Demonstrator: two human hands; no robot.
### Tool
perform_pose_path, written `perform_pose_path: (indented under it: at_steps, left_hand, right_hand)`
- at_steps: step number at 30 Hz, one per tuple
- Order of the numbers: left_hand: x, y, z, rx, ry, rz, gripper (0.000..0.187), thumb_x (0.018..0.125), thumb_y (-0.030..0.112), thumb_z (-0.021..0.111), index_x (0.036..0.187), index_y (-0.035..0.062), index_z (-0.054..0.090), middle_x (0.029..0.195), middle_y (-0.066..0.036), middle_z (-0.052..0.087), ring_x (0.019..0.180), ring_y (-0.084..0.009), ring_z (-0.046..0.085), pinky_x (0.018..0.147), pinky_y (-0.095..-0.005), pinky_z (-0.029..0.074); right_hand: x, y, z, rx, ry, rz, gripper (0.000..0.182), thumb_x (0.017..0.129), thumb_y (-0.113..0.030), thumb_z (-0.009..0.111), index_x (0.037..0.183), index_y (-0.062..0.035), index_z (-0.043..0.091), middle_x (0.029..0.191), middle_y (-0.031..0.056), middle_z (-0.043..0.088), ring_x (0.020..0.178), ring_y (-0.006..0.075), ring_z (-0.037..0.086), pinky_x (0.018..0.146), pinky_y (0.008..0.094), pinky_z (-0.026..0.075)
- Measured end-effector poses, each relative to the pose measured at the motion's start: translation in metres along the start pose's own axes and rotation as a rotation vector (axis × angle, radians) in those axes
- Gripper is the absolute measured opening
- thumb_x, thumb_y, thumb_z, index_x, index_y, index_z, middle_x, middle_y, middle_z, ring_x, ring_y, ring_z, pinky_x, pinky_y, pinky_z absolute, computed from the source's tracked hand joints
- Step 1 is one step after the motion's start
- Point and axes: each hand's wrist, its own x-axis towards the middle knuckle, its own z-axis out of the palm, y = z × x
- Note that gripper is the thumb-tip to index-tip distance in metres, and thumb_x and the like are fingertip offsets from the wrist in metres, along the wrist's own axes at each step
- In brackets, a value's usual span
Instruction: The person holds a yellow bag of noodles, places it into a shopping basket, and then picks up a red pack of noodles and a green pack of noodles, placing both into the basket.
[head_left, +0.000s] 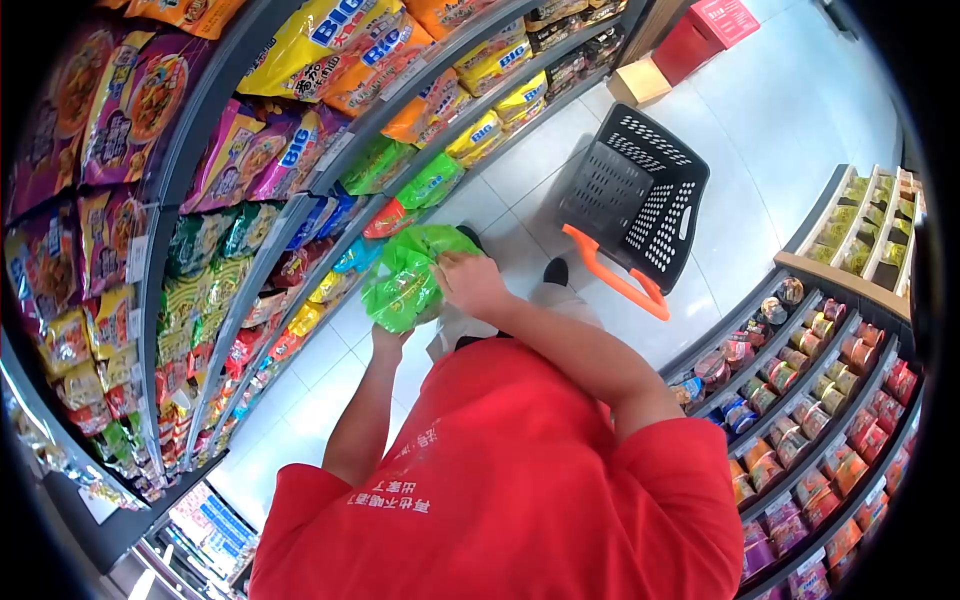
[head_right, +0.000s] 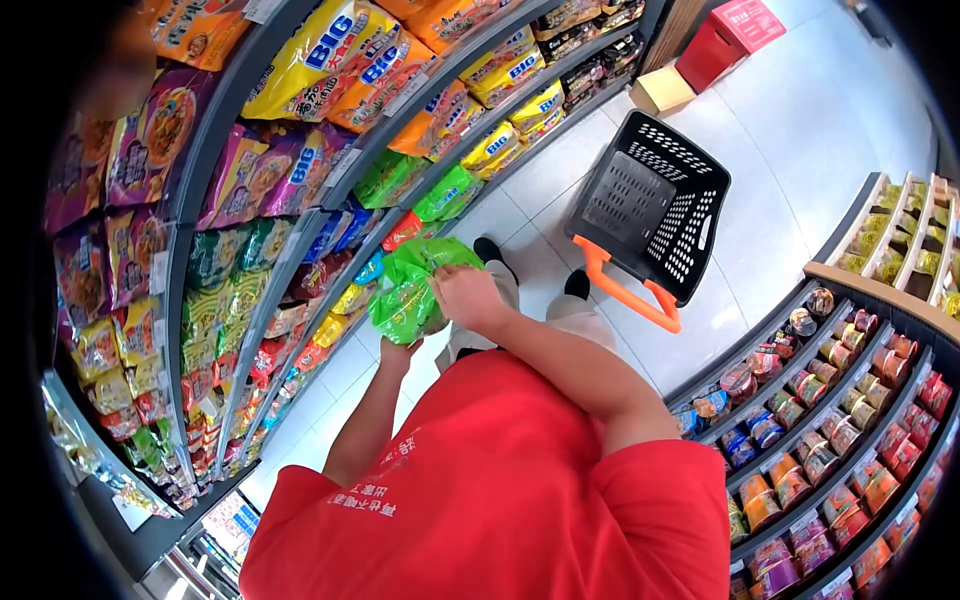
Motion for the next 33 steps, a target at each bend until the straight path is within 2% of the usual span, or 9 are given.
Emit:
perform_pose_path:
  at_steps: [1, 4, 6, 8, 13, 16, 17, 21, 33]
  left_hand:
    - [-0.005, -0.008, 0.003, -0.223, -0.271, 0.144, 0.051, 0.093, 0.027, 0.051, 0.142, 0.0141, 0.042, 0.139, -0.006, 0.050, 0.128, -0.0265, 0.049, 0.102, -0.0446, 0.044]
    - [-0.013, -0.008, 0.023, 0.057, -0.560, 0.523, 0.059, 0.094, 0.044, 0.048, 0.144, 0.0142, 0.040, 0.143, -0.008, 0.047, 0.131, -0.0294, 0.045, 0.108, -0.0472, 0.038]
    - [-0.025, -0.001, 0.039, -0.059, -0.641, 0.505, 0.064, 0.094, 0.052, 0.047, 0.145, 0.0142, 0.040, 0.144, -0.009, 0.046, 0.132, -0.0305, 0.044, 0.109, -0.0490, 0.036]
    - [-0.064, 0.019, 0.063, -0.475, -0.612, 0.200, 0.067, 0.093, 0.056, 0.047, 0.144, 0.0141, 0.040, 0.144, -0.010, 0.046, 0.131, -0.0310, 0.045, 0.108, -0.0507, 0.038]
    - [-0.104, 0.024, 0.075, -0.553, -0.561, 0.080, 0.061, 0.097, 0.050, 0.044, 0.143, 0.0097, 0.041, 0.141, -0.013, 0.048, 0.125, -0.0311, 0.051, 0.103, -0.0479, 0.044]
    - [-0.130, 0.035, 0.088, -0.575, -0.683, 0.095, 0.061, 0.097, 0.050, 0.045, 0.144, 0.0104, 0.040, 0.142, -0.013, 0.048, 0.126, -0.0303, 0.050, 0.103, -0.0484, 0.045]
    - [-0.143, 0.044, 0.098, -0.575, -0.692, 0.129, 0.061, 0.097, 0.050, 0.045, 0.144, 0.0106, 0.040, 0.142, -0.013, 0.047, 0.127, -0.0301, 0.050, 0.103, -0.0485, 0.045]
    - [-0.152, 0.054, 0.097, -0.538, -0.715, 0.178, 0.061, 0.098, 0.049, 0.045, 0.144, 0.0106, 0.040, 0.143, -0.013, 0.047, 0.129, -0.0301, 0.049, 0.104, -0.0483, 0.044]
    - [-0.147, 0.066, 0.109, -0.424, -0.501, 0.209, 0.054, 0.100, 0.047, 0.041, 0.141, 0.0112, 0.044, 0.142, -0.012, 0.049, 0.126, -0.0312, 0.051, 0.103, -0.0496, 0.044]
  right_hand:
    - [-0.008, -0.006, -0.013, 0.020, -0.038, 0.028, 0.031, 0.095, -0.026, 0.052, 0.079, -0.0017, 0.061, 0.074, 0.0192, 0.064, 0.068, 0.0367, 0.064, 0.062, 0.0472, 0.052]
    - [-0.033, -0.009, -0.032, 0.072, -0.063, 0.079, 0.036, 0.096, -0.029, 0.050, 0.076, -0.0019, 0.062, 0.071, 0.0224, 0.063, 0.066, 0.0395, 0.063, 0.062, 0.0494, 0.051]
    - [-0.045, -0.007, -0.044, 0.102, -0.043, 0.111, 0.040, 0.097, -0.032, 0.048, 0.075, -0.0019, 0.063, 0.071, 0.0244, 0.062, 0.067, 0.0418, 0.062, 0.063, 0.0512, 0.050]
    - [-0.050, -0.002, -0.056, 0.132, -0.016, 0.157, 0.044, 0.097, -0.035, 0.046, 0.075, -0.0019, 0.064, 0.073, 0.0257, 0.062, 0.069, 0.0435, 0.062, 0.064, 0.0527, 0.050]
    - [-0.063, -0.011, -0.092, 0.087, -0.069, 0.205, 0.043, 0.097, -0.038, 0.047, 0.080, -0.0015, 0.065, 0.075, 0.0230, 0.064, 0.073, 0.0441, 0.062, 0.068, 0.0530, 0.050]
    - [-0.075, -0.024, -0.104, 0.289, 0.028, -0.109, 0.035, 0.094, -0.031, 0.057, 0.095, 0.0023, 0.066, 0.086, 0.0242, 0.065, 0.081, 0.0424, 0.062, 0.073, 0.0459, 0.050]
    - [-0.076, -0.022, -0.106, 0.296, -0.033, -0.206, 0.042, 0.092, -0.031, 0.062, 0.119, 0.0001, 0.061, 0.112, 0.0243, 0.061, 0.104, 0.0405, 0.059, 0.089, 0.0418, 0.048]
    - [-0.084, -0.019, -0.102, 0.498, -0.204, -0.098, 0.069, 0.093, -0.044, 0.059, 0.146, -0.0051, 0.039, 0.151, 0.0233, 0.031, 0.137, 0.0365, 0.036, 0.111, 0.0398, 0.032]
    - [-0.085, -0.009, -0.127, 0.872, -0.105, 0.048, 0.067, 0.096, -0.032, 0.058, 0.150, -0.0037, 0.029, 0.134, 0.0156, 0.055, 0.124, 0.0222, 0.051, 0.104, 0.0342, 0.038]
